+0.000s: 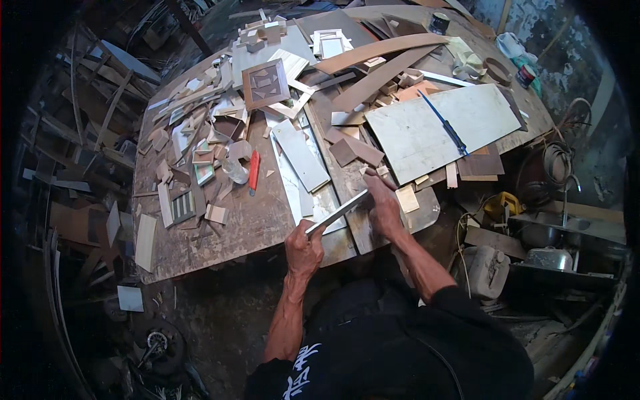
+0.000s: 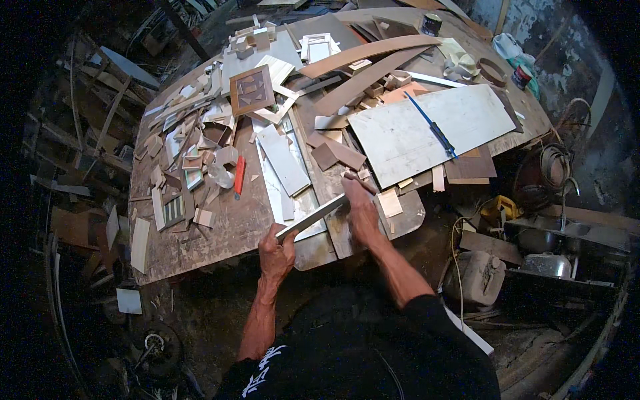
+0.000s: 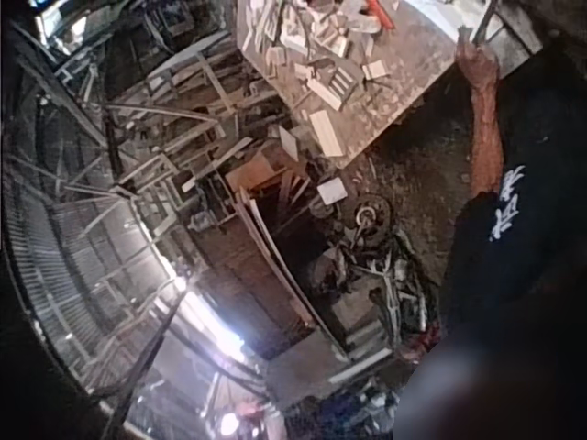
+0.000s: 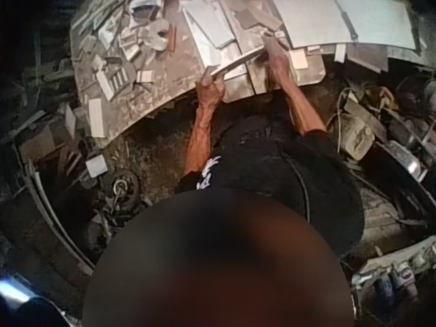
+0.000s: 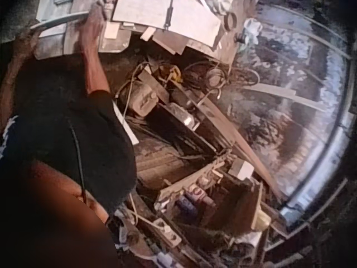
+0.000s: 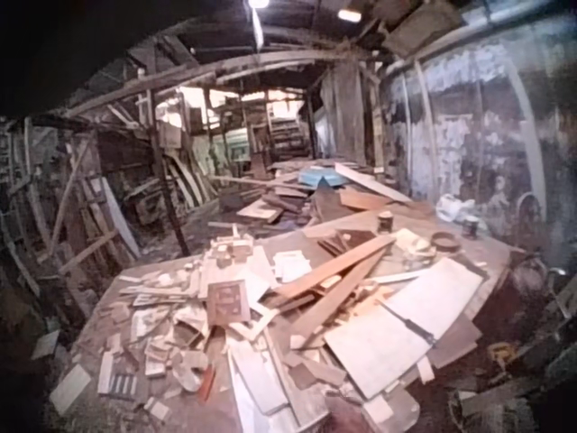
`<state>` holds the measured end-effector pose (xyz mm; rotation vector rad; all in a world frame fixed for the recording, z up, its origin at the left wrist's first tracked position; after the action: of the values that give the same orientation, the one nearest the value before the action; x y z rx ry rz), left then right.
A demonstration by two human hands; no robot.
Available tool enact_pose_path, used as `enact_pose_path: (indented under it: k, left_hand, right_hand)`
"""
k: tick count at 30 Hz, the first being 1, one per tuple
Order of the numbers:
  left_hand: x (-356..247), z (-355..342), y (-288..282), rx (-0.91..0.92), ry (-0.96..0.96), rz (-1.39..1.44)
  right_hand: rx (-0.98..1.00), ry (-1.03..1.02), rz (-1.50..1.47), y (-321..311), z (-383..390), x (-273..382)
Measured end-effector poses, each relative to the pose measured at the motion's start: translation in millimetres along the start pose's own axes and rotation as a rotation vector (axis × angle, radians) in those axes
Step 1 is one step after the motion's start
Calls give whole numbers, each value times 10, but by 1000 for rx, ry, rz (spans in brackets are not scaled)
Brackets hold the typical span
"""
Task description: Inspecting and marking small wooden pieces at a workbench.
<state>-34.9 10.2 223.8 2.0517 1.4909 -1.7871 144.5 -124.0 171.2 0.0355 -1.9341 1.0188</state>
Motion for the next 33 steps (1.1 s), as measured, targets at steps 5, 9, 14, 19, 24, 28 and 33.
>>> enact_pose_path:
  k: [5, 9, 14, 19, 24, 28, 33]
  left_hand:
    - [97, 18, -60, -13, -7, -2]
    - [202, 26, -130, -39, -64, 0]
    - [63, -423, -278, -120, -100, 56]
    - [148, -740, -121, -322, -174, 401]
    - [550, -262, 788, 46, -400, 170]
    - [438, -200, 1049, -87, -478, 504]
    - [558, -213, 970, -34, -561, 469]
  right_hand:
    - [121, -251, -4, 227, 355, 860]
    - [169, -105, 250, 15, -70, 185]
    - [254, -296, 203, -221, -354, -7]
    - [306, 118, -190, -238, -222, -34]
    - [314, 570, -657, -170, 44, 36]
    - [197, 456, -544, -106, 184, 237]
    - [135, 425, -640, -266, 281, 246]
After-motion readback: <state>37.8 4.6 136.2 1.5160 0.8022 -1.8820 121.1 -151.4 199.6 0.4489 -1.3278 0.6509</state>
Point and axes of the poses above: each hand's wrist, its own z-axis away from the middle knuckle, its own y-axis out of the palm, x = y × z, the point moved 3 cm from there along -z, towards the middle knuckle, and after that the axes turned 2 degrees about z, right-handed, at the moved point
